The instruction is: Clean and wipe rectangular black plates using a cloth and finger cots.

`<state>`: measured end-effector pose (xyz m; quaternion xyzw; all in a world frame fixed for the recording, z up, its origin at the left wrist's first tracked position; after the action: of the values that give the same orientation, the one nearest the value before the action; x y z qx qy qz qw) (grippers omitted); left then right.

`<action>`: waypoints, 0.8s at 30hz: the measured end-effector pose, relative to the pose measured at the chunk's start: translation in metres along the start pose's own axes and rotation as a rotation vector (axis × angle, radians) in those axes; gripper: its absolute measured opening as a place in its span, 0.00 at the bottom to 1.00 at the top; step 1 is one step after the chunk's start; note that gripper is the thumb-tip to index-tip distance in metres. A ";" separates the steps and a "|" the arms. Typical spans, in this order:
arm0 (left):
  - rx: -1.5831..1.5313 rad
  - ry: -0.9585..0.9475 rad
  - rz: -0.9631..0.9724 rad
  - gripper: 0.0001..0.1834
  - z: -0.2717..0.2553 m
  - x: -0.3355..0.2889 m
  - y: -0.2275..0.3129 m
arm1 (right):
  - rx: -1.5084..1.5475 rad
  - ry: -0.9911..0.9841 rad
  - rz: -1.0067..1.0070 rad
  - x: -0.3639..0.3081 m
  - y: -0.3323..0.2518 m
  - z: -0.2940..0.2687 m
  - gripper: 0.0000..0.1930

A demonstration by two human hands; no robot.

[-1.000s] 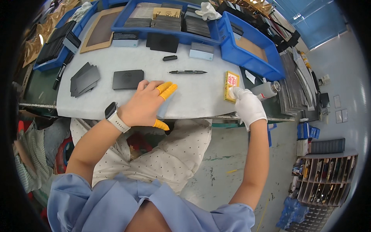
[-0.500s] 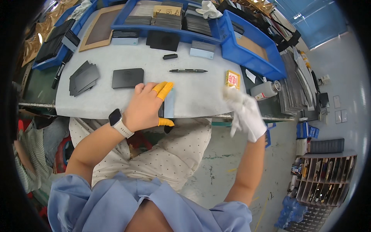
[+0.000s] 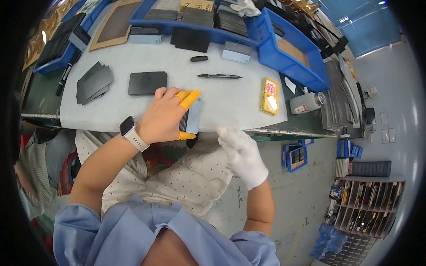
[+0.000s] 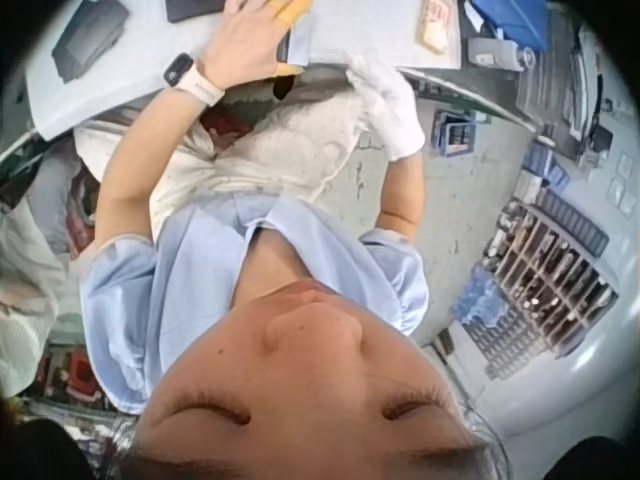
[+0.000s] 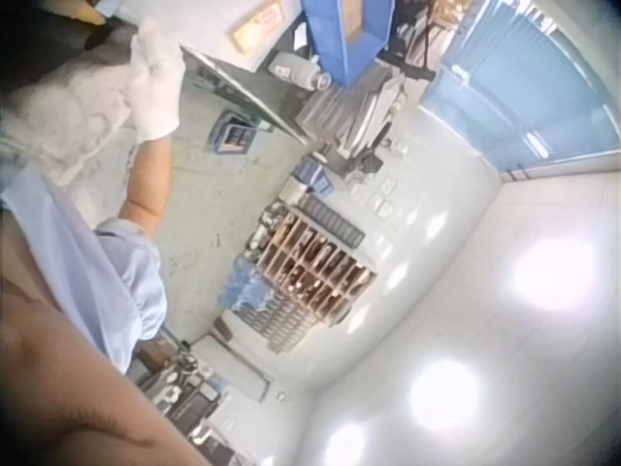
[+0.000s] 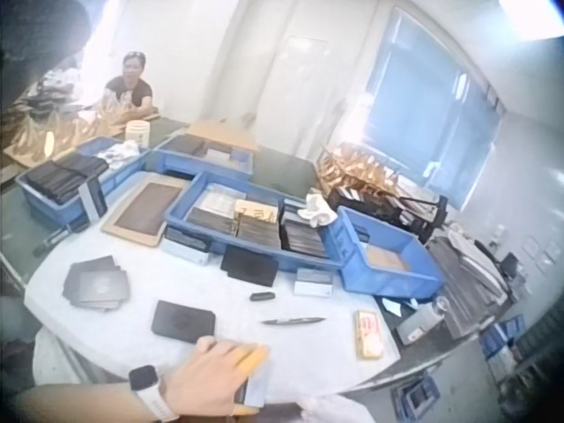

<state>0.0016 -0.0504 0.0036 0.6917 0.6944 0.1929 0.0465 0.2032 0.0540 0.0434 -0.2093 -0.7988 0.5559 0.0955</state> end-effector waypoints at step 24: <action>0.001 0.053 0.019 0.40 0.007 0.000 -0.003 | -1.231 -0.245 -0.036 0.013 -0.009 0.053 0.26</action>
<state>0.0006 -0.0492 -0.0040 0.6930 0.6888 0.2111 0.0261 0.1694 0.0120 0.0311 -0.1474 -0.9810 0.0125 -0.1255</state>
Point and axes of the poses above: each hand's wrist, its own x-axis towards the middle knuckle, its own z-axis out of the palm, y = z × x, the point moved 1 cm from there along x, towards the middle knuckle, and after that the axes turned 10 degrees about -y, right-handed, at the moved point
